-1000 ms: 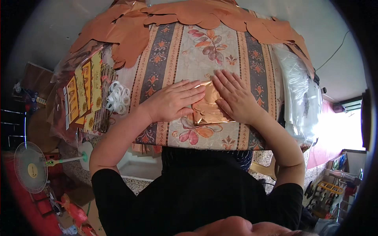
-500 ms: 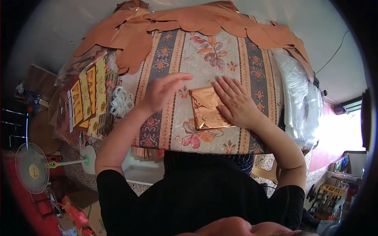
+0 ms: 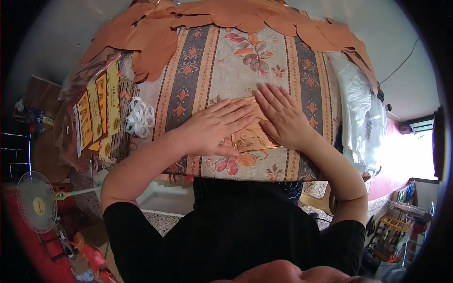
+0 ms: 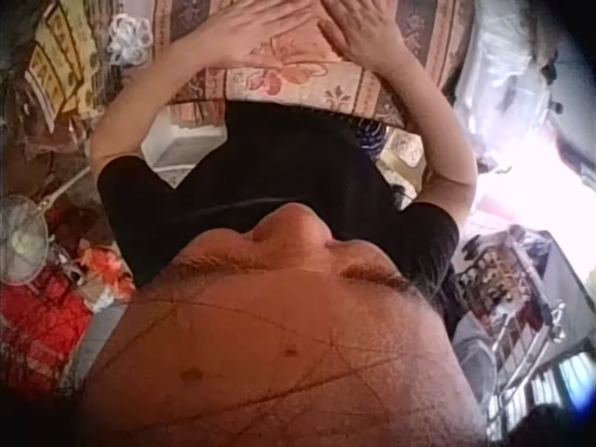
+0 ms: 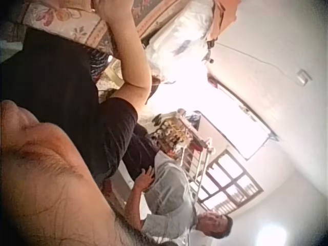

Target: The person folds rose-gold foil balloons by hand, then inserts each one into a plastic sleeve with a backing card.

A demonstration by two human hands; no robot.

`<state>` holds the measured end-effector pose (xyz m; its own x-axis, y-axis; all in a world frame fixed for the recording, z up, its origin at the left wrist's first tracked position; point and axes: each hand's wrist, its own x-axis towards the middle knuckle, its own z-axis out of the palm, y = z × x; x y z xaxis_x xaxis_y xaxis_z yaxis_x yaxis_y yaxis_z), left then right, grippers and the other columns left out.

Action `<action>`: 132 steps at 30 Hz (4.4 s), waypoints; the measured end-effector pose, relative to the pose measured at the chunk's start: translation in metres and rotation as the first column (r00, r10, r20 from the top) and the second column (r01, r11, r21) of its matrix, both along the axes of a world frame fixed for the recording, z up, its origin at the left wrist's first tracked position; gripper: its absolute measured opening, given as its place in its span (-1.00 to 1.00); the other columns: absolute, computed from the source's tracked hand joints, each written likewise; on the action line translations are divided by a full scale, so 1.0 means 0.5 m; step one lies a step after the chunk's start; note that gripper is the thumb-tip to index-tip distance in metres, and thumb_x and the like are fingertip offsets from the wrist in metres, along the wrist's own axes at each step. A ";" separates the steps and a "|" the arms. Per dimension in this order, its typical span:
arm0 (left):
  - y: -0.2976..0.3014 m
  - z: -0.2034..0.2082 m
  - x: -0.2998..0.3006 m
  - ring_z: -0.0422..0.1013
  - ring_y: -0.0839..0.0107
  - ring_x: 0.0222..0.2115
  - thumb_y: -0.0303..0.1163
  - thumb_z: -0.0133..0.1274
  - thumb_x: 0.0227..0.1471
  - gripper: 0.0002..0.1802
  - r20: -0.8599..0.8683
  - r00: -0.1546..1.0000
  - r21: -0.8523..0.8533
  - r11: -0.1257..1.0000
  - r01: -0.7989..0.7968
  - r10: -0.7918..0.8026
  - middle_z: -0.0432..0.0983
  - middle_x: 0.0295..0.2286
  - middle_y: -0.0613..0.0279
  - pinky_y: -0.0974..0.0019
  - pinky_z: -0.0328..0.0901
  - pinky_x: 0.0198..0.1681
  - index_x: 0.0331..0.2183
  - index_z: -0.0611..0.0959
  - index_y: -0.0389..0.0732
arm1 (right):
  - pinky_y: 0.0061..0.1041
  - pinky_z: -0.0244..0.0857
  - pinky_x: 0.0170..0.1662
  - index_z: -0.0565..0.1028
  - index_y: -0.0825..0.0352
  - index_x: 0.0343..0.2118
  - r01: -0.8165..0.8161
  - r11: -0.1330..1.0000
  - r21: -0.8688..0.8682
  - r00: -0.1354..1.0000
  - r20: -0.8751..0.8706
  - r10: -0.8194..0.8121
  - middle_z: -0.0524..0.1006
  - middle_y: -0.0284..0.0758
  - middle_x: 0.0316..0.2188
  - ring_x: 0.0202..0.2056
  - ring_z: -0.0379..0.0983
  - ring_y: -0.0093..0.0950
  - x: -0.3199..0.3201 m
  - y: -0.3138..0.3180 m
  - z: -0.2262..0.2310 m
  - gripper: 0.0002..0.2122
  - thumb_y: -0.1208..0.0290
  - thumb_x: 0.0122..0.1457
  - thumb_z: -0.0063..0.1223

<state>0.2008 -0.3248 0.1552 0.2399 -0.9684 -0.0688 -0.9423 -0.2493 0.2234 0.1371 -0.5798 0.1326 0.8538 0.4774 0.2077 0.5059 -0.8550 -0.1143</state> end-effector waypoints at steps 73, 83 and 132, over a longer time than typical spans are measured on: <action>0.046 -0.002 0.035 0.00 0.18 0.29 -0.28 0.01 0.13 -0.40 -0.231 0.967 -0.289 0.942 -0.170 0.104 0.16 0.22 0.02 0.09 -0.05 0.31 0.18 0.35 -0.26 | -0.19 -0.32 0.38 0.08 0.39 0.29 0.011 1.000 -0.005 1.000 0.003 -0.011 0.05 -0.09 0.33 0.36 -0.11 -0.16 -0.004 0.002 -0.011 -0.41 0.17 0.26 -0.23; -0.031 -0.030 -0.028 -0.23 0.11 0.34 0.29 -0.17 0.11 -0.02 0.112 0.982 -0.083 0.986 -0.144 0.153 -0.12 0.30 -0.05 0.04 -0.28 0.35 0.29 0.08 -0.24 | -0.19 -0.30 0.38 0.07 0.40 0.30 -0.005 0.999 0.032 1.000 0.011 0.004 0.05 -0.10 0.33 0.36 -0.10 -0.18 -0.002 0.002 -0.009 -0.38 0.16 0.24 -0.18; 0.132 0.017 -0.005 -0.03 0.12 0.30 -0.14 -0.02 0.15 -0.30 -0.151 0.927 -0.209 0.905 -0.370 0.344 0.10 0.24 -0.05 0.10 -0.11 0.33 0.21 0.27 -0.32 | -0.20 -0.28 0.37 0.08 0.42 0.29 0.086 0.996 0.016 0.995 0.050 -0.086 0.07 -0.03 0.31 0.34 -0.07 -0.13 -0.020 0.009 -0.029 -0.38 0.10 0.28 -0.23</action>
